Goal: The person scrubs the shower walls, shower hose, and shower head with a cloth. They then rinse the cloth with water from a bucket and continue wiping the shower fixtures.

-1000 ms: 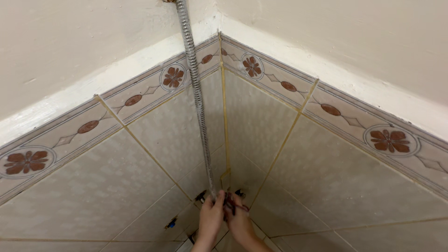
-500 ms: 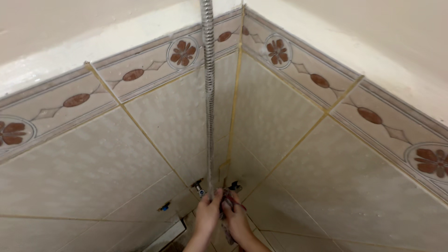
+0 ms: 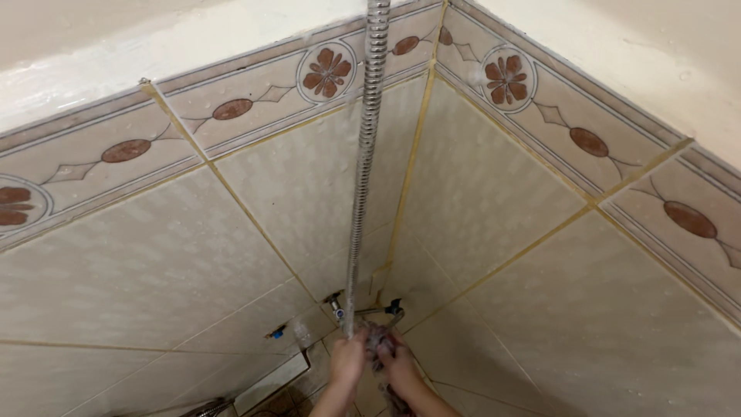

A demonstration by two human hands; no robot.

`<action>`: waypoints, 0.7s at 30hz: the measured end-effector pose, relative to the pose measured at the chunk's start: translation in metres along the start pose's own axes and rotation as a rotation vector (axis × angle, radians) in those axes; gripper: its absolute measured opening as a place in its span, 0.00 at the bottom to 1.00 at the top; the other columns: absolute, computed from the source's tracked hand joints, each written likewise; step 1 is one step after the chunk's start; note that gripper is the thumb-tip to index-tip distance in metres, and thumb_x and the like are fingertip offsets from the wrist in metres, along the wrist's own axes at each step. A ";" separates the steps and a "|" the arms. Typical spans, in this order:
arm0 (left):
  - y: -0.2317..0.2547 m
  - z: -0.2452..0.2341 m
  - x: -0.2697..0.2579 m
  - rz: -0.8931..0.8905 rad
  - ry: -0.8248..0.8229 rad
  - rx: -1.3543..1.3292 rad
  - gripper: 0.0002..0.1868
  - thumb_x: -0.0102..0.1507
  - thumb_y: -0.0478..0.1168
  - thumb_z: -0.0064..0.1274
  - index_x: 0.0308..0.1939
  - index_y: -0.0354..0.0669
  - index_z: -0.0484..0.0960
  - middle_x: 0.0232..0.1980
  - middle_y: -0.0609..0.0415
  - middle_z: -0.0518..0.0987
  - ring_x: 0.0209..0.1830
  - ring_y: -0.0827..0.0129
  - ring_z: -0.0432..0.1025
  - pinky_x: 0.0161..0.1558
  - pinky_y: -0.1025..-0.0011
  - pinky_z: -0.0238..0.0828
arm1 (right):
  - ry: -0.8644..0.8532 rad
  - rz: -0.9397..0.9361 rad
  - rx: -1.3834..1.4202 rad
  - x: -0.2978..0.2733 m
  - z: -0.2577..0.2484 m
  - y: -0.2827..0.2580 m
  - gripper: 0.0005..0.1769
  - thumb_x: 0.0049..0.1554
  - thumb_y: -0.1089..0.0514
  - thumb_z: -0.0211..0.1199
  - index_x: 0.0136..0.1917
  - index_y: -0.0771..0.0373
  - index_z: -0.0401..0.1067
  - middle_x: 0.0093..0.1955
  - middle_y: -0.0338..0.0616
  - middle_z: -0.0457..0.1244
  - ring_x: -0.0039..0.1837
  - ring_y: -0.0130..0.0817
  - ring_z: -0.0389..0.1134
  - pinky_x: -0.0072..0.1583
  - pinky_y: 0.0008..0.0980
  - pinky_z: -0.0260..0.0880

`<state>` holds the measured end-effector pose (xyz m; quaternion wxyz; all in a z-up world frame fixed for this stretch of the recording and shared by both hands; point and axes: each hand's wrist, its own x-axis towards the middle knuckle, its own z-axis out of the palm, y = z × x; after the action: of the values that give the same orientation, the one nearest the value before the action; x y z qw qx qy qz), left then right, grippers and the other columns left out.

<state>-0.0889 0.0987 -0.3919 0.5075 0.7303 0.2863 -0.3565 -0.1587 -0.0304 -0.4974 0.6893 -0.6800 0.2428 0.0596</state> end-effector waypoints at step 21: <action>0.013 0.000 -0.016 0.159 0.011 -0.199 0.42 0.68 0.66 0.44 0.39 0.22 0.86 0.35 0.40 0.82 0.33 0.60 0.75 0.35 0.64 0.70 | -0.054 -0.485 -0.176 -0.028 -0.015 -0.053 0.26 0.58 0.69 0.59 0.69 0.61 0.65 0.57 0.48 0.65 0.59 0.40 0.67 0.60 0.36 0.67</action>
<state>-0.0883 0.0941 -0.3718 0.6025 0.6987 0.2642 -0.2810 -0.1650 -0.0418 -0.4366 0.6277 -0.7739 0.0478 -0.0686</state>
